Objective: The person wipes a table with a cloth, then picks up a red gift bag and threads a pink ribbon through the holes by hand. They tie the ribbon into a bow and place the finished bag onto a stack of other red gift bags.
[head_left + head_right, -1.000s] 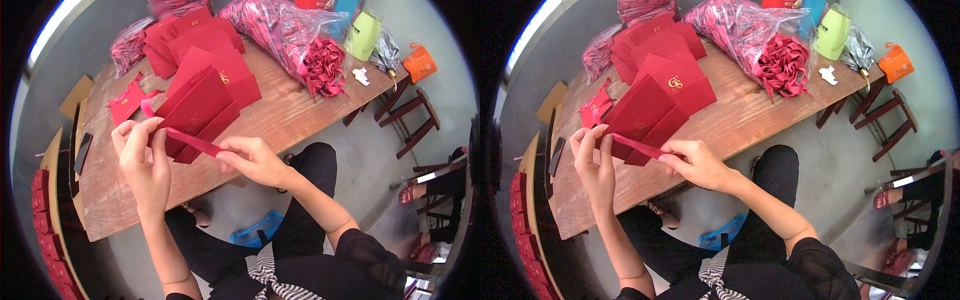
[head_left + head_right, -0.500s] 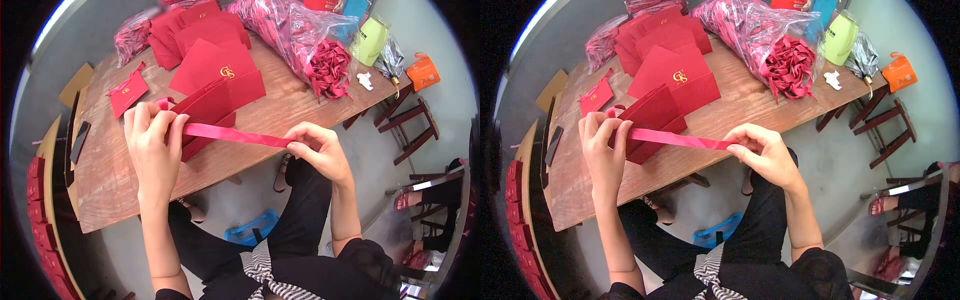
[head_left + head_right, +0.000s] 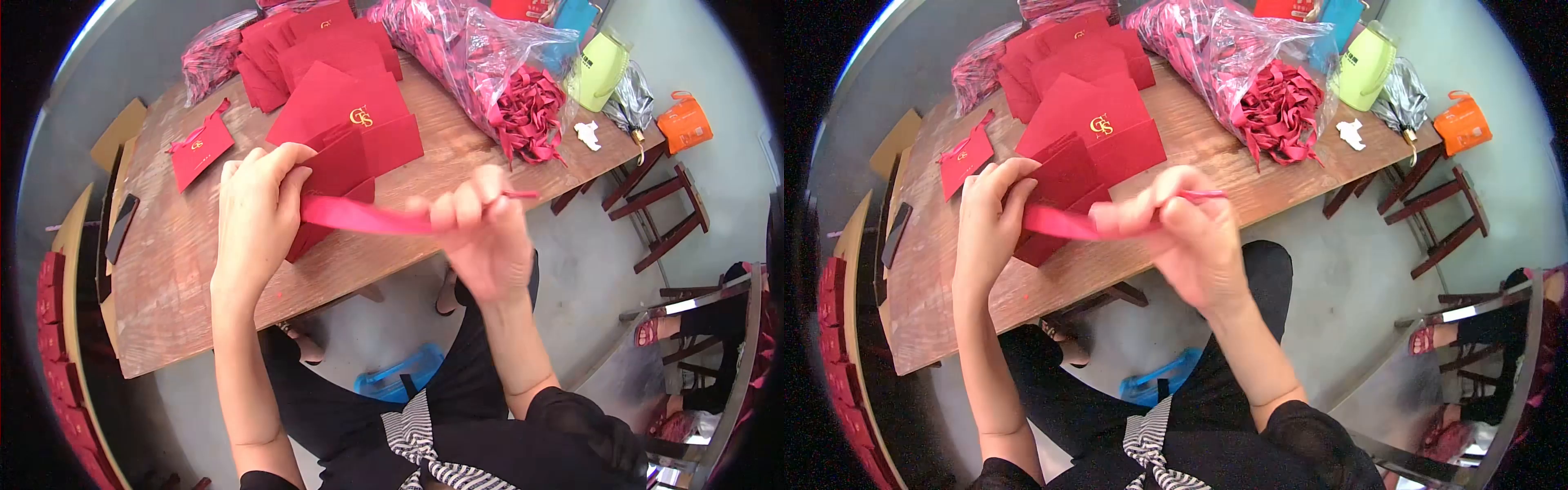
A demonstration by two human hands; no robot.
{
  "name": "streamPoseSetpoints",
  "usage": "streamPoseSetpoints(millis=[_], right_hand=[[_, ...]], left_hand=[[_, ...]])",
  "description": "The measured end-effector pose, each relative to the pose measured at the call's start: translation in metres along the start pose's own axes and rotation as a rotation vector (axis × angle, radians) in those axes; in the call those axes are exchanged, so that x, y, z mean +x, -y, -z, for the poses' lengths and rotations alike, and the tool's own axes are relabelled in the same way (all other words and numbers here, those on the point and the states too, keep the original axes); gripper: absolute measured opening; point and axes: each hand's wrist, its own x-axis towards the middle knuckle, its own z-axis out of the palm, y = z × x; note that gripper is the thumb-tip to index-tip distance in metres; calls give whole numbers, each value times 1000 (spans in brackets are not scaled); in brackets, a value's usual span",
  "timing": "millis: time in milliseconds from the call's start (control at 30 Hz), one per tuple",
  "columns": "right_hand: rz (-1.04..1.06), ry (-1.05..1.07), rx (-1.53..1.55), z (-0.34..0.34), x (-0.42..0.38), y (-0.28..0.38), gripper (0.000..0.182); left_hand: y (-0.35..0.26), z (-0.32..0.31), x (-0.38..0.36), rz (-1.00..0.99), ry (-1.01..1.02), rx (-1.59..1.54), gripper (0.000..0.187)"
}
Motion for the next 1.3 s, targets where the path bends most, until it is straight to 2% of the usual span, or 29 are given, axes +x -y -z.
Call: streamPoseSetpoints(millis=[67, 100, 167, 233, 300, 433, 833, 900, 1300], right_hand=[[-188, -65, -279, -12, 3, -5, 17], [-270, -174, -389, -17, 6, -13, 22], [-352, -201, -593, -7, 12, -30, 23], [-364, -221, -617, -5, 14, -41, 23], [-389, -226, -775, -4, 17, -47, 23], [-345, -263, -876, -2, 21, -56, 24], [-201, -305, -1049, 5, 26, -67, 21], [-177, -314, -1067, 7, 25, -69, 21], [-68, -322, -1200, 17, 27, -75, 17]], left_hand=[[0, 2, 0, 61, 39, -65, 12], [3, 2, 0, 67, 41, -64, 12], [11, -1, 2, 95, 71, -198, 13], [17, -1, 5, 120, 100, -245, 15], [20, -3, 5, 97, 92, -318, 16], [24, -5, 9, 74, 102, -426, 15], [24, -8, 11, 34, 112, -366, 13], [26, -11, 11, -16, 59, -363, 13], [23, -6, 12, 36, 106, -392, 19]])
